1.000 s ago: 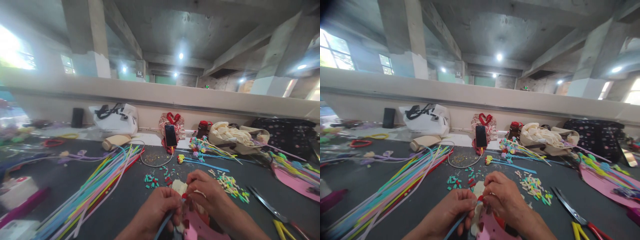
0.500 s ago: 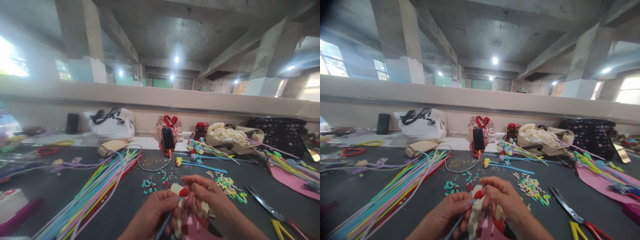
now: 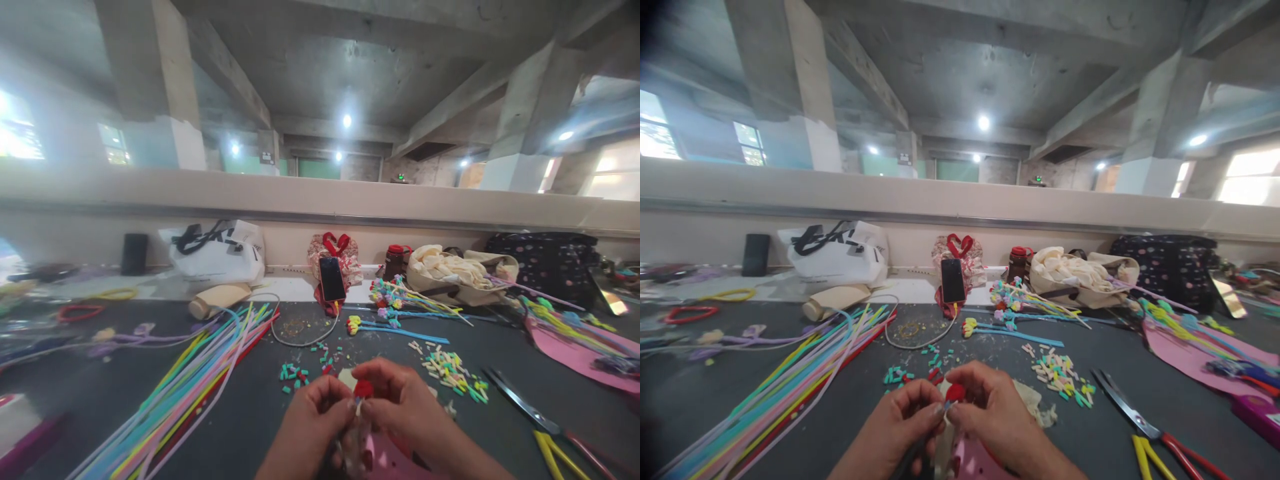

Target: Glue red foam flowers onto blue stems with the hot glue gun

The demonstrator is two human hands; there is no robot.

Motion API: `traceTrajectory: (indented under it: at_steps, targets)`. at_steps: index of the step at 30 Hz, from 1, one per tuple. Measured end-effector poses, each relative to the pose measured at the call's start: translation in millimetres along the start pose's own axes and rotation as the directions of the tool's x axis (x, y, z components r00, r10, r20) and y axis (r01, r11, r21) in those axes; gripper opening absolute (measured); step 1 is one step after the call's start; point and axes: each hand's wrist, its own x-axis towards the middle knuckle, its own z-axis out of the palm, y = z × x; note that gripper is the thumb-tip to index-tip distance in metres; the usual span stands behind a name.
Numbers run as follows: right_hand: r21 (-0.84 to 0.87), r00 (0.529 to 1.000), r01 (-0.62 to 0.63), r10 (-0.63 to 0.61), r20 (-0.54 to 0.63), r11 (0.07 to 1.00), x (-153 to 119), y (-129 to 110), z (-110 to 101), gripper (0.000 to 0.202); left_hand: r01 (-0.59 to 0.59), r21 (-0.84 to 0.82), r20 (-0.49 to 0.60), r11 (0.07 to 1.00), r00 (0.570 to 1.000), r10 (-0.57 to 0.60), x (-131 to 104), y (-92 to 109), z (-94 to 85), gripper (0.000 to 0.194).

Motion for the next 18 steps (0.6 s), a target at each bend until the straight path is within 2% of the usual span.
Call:
traceTrajectory:
  at_steps: [5,9,18]
  targets:
    - [-0.054,0.999,0.032,-0.034,-0.034,0.998,0.7,3.3,1.0,0.023,-0.032,0.0,-0.039,0.999,0.999,0.032,0.2,-3.4,0.9,0.019]
    - [-0.111,0.997,0.049,-0.055,-0.052,0.993,0.7,0.3,2.2,0.02,-0.039,-0.002,-0.071,0.999,0.997,0.039,1.6,-6.8,0.7,0.022]
    - [-0.255,0.997,0.04,-0.054,-0.05,0.966,-1.2,-6.6,2.7,0.016,-0.057,0.065,-0.071,0.996,0.996,0.062,6.4,-10.2,-0.5,0.025]
